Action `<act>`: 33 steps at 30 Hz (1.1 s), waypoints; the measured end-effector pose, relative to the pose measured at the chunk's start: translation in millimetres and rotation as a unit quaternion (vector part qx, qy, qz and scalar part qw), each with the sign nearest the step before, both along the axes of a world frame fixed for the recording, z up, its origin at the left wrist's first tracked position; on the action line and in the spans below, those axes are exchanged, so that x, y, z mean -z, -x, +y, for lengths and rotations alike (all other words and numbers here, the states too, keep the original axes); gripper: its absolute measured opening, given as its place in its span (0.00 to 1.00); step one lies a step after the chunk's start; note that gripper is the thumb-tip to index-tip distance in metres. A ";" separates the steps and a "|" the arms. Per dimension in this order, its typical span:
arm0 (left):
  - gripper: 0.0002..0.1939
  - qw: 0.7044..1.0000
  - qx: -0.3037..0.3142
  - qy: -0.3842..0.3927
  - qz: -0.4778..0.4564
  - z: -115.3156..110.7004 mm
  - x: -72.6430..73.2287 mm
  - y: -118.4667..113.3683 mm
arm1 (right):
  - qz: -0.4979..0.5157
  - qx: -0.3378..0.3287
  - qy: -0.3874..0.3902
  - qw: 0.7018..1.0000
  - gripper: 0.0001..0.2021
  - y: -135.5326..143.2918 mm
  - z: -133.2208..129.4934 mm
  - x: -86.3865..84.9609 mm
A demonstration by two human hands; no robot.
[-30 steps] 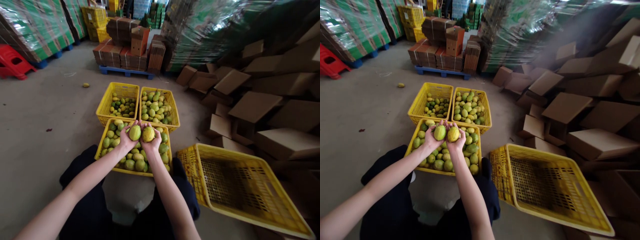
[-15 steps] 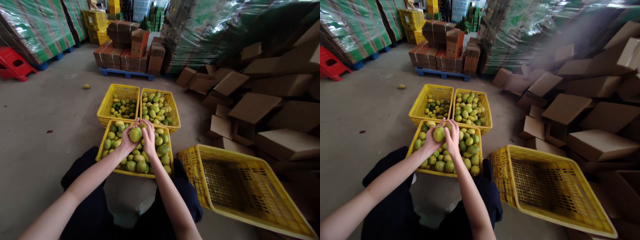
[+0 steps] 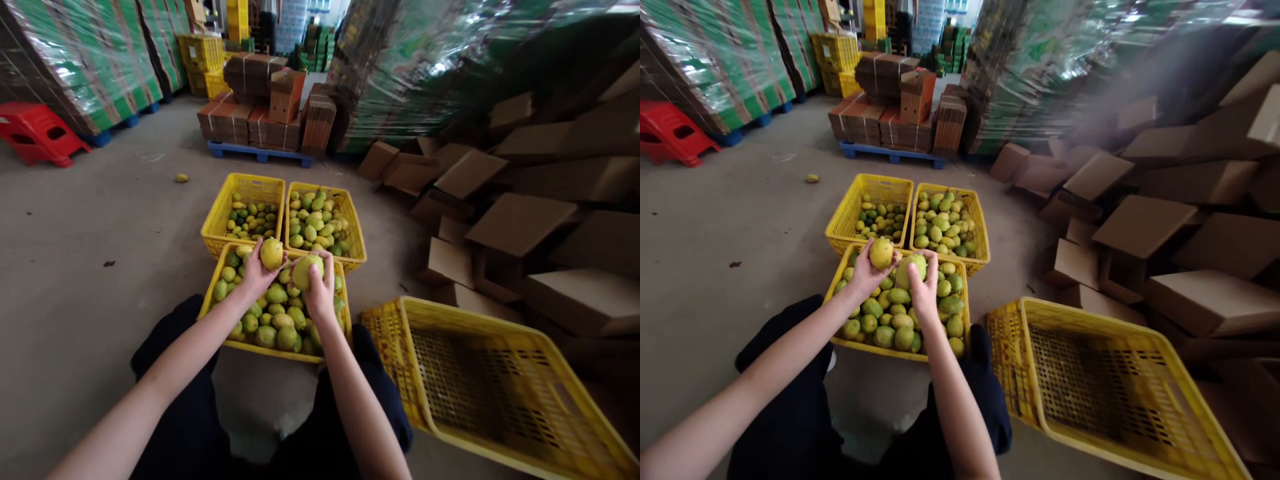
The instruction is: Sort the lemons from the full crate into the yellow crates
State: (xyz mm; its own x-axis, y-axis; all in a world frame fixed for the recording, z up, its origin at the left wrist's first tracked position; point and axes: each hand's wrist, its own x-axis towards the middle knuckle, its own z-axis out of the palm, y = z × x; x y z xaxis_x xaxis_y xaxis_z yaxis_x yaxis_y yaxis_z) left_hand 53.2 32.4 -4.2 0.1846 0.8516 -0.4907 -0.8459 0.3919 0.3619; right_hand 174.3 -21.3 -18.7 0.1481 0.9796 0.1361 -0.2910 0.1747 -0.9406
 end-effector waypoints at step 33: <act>0.15 0.998 0.028 -0.059 -0.002 -20.6 -0.2 -0.1 | 0.136 0.028 0.035 0.990 0.12 12.9 10.7 9.1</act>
